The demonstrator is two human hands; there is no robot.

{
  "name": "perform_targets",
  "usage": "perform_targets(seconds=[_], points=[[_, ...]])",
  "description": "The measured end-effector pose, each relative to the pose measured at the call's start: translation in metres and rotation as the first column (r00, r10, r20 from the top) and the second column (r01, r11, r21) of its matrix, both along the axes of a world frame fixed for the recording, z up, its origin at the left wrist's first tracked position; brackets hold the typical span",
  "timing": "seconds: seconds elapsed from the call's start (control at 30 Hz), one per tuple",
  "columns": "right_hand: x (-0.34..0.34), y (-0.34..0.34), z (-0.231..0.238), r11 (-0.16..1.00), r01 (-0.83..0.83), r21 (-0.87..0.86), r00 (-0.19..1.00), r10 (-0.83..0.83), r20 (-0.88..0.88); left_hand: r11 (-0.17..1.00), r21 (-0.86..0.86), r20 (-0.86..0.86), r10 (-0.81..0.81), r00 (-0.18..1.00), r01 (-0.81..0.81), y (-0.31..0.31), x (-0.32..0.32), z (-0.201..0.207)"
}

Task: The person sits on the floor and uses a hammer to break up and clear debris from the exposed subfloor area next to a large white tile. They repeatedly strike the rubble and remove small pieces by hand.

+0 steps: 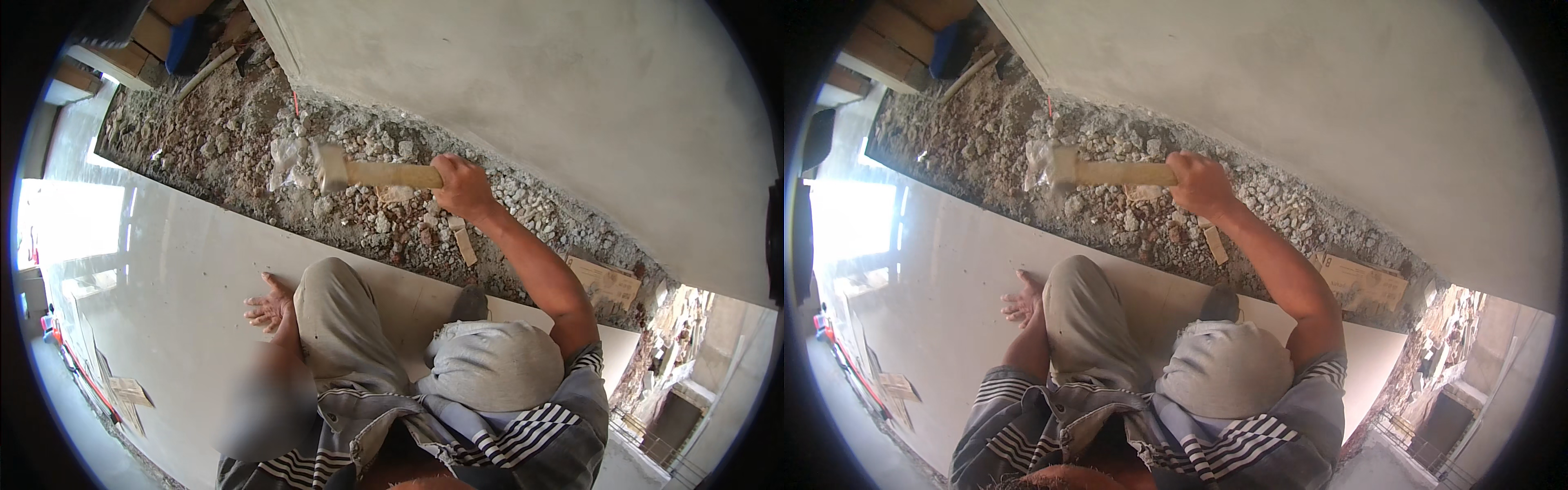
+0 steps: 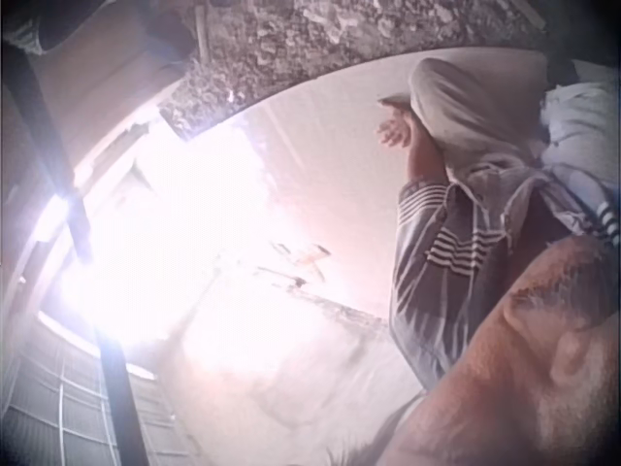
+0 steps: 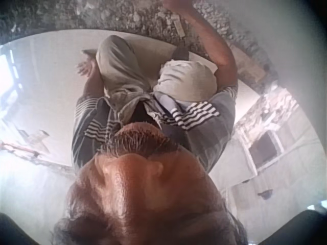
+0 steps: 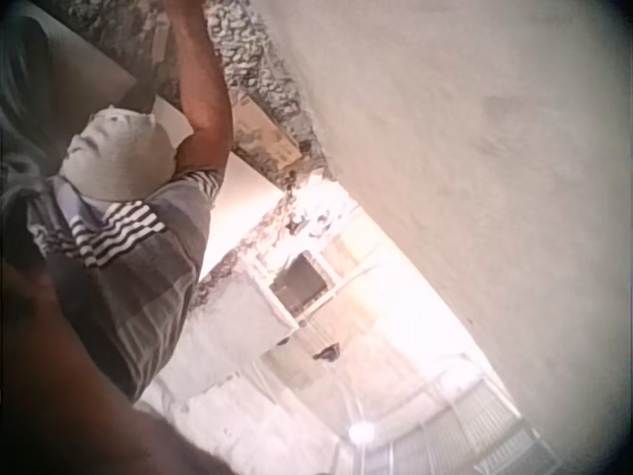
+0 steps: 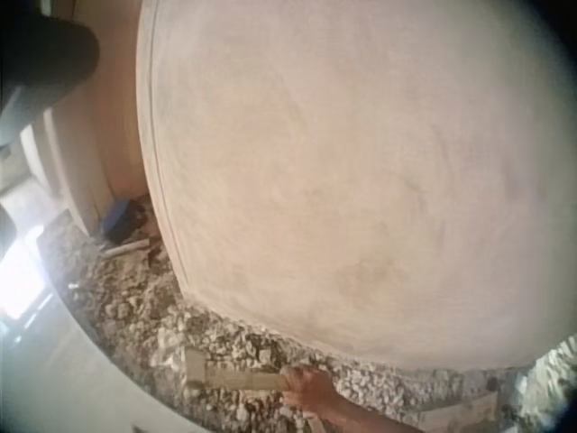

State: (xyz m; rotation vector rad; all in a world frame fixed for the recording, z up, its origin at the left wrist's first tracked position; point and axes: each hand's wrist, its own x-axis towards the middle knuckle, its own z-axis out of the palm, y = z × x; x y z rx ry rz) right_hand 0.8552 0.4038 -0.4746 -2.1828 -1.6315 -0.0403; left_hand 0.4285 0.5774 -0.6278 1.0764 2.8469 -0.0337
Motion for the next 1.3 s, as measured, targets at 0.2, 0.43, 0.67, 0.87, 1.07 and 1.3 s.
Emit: perform_targets(seconds=[0.2, 0.43, 0.67, 0.87, 1.07, 1.3], points=[[0.061, -0.02, -0.004, 0.719, 0.352, -0.599, 0.917, -0.395, 0.065, 1.0, 0.001, -0.047, -0.025, 0.999, 0.025, -0.001, 0.0, 0.001], [0.013, -0.011, 0.009, 0.897, 0.195, -0.396, 0.958, -0.261, -0.119, 0.999, -0.034, -0.036, -0.002, 0.999, 0.0, -0.003, 0.001, 0.003], [0.039, -0.001, 0.001, 0.909, 0.103, -0.403, 0.985, -0.15, -0.088, 1.0, -0.025, -0.017, 0.004, 1.0, -0.004, 0.0, 0.006, 0.008], [0.025, 0.004, -0.01, 0.755, 0.262, -0.601, 0.928, -0.368, -0.057, 0.999, -0.036, -0.073, 0.011, 0.997, -0.014, -0.001, -0.005, -0.006], [-0.006, 0.02, 0.004, 0.964, -0.226, 0.141, 0.974, 0.222, 0.044, 1.0, 0.001, -0.018, -0.008, 1.0, 0.008, 0.0, 0.0, -0.005], [0.047, -0.004, 0.004, 0.737, 0.314, -0.599, 0.937, -0.343, 0.069, 0.999, 0.04, -0.002, -0.005, 1.0, 0.005, 0.003, -0.008, -0.004]])
